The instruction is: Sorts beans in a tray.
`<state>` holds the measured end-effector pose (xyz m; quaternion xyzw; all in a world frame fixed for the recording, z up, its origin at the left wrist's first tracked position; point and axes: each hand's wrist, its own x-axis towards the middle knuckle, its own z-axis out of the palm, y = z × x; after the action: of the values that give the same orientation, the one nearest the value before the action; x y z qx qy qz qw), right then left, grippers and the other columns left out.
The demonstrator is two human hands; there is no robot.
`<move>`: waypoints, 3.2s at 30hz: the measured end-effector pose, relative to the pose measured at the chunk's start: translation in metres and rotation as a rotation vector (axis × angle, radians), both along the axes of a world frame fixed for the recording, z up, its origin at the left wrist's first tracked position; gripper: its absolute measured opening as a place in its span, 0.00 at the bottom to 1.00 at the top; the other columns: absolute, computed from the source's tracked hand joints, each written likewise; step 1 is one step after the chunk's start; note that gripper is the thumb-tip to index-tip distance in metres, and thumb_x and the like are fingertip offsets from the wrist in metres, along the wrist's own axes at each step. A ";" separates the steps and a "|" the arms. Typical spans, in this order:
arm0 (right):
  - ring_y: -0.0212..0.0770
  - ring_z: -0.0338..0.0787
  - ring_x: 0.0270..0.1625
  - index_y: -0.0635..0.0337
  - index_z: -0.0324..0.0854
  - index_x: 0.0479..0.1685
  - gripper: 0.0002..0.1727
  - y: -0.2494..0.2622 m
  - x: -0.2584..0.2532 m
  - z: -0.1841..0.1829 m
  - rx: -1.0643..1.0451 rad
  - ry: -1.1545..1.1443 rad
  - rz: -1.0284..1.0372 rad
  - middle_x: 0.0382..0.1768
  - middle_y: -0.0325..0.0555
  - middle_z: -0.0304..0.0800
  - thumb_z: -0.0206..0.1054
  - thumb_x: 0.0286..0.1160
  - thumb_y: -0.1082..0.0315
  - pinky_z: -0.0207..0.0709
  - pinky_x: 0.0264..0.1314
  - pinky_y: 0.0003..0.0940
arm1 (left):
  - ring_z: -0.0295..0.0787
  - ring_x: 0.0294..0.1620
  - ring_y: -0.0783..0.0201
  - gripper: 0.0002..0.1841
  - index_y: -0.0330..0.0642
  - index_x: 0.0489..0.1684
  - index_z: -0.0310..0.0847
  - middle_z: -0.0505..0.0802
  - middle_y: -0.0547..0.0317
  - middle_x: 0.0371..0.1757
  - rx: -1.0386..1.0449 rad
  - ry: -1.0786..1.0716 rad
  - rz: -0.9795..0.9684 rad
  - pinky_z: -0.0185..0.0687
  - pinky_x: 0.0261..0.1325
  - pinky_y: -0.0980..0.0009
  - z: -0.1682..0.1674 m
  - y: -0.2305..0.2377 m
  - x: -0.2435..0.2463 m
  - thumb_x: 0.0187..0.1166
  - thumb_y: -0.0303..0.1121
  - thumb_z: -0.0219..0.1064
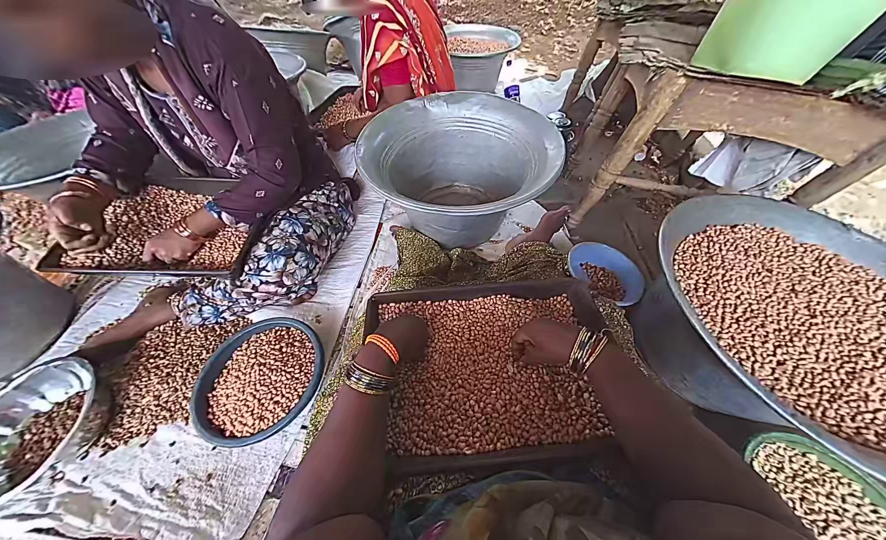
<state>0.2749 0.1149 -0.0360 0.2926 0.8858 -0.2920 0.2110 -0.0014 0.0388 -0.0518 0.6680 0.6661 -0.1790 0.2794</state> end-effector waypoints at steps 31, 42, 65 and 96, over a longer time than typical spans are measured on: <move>0.25 0.65 0.16 0.57 0.79 0.36 0.25 -0.046 -0.042 -0.023 -0.658 0.537 -0.550 0.19 0.31 0.72 0.42 0.98 0.54 0.59 0.18 0.20 | 0.89 0.56 0.52 0.15 0.31 0.54 0.86 0.92 0.44 0.52 0.706 -0.728 -0.040 0.82 0.67 0.53 -0.013 0.004 0.023 0.77 0.32 0.75; 0.44 0.81 0.36 0.65 0.76 0.76 0.19 -0.070 -0.062 -0.012 -0.360 0.188 0.069 0.44 0.57 0.86 0.54 0.91 0.71 0.77 0.44 0.43 | 0.84 0.70 0.44 0.11 0.33 0.54 0.90 0.92 0.41 0.59 0.570 -0.546 -0.063 0.73 0.79 0.48 -0.018 0.013 0.023 0.79 0.28 0.69; 0.61 0.87 0.61 0.65 0.88 0.58 0.15 -0.047 -0.046 -0.018 0.014 0.192 0.082 0.58 0.64 0.87 0.70 0.78 0.67 0.77 0.67 0.61 | 0.91 0.48 0.45 0.06 0.28 0.43 0.89 0.93 0.40 0.43 0.338 -0.503 -0.190 0.83 0.58 0.45 -0.017 0.006 0.010 0.74 0.23 0.70; 0.28 0.77 0.30 0.66 0.78 0.58 0.13 -0.057 -0.083 -0.037 -0.389 0.487 -0.357 0.33 0.39 0.82 0.63 0.75 0.75 0.73 0.35 0.26 | 0.91 0.58 0.39 0.10 0.38 0.50 0.90 0.94 0.41 0.52 0.426 -0.290 0.182 0.82 0.59 0.32 -0.013 0.007 -0.013 0.74 0.28 0.72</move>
<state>0.1918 0.0582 -0.0731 0.3191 0.7728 -0.5486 -0.0087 -0.0147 0.0454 -0.0646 0.6678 0.6989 0.0886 0.2403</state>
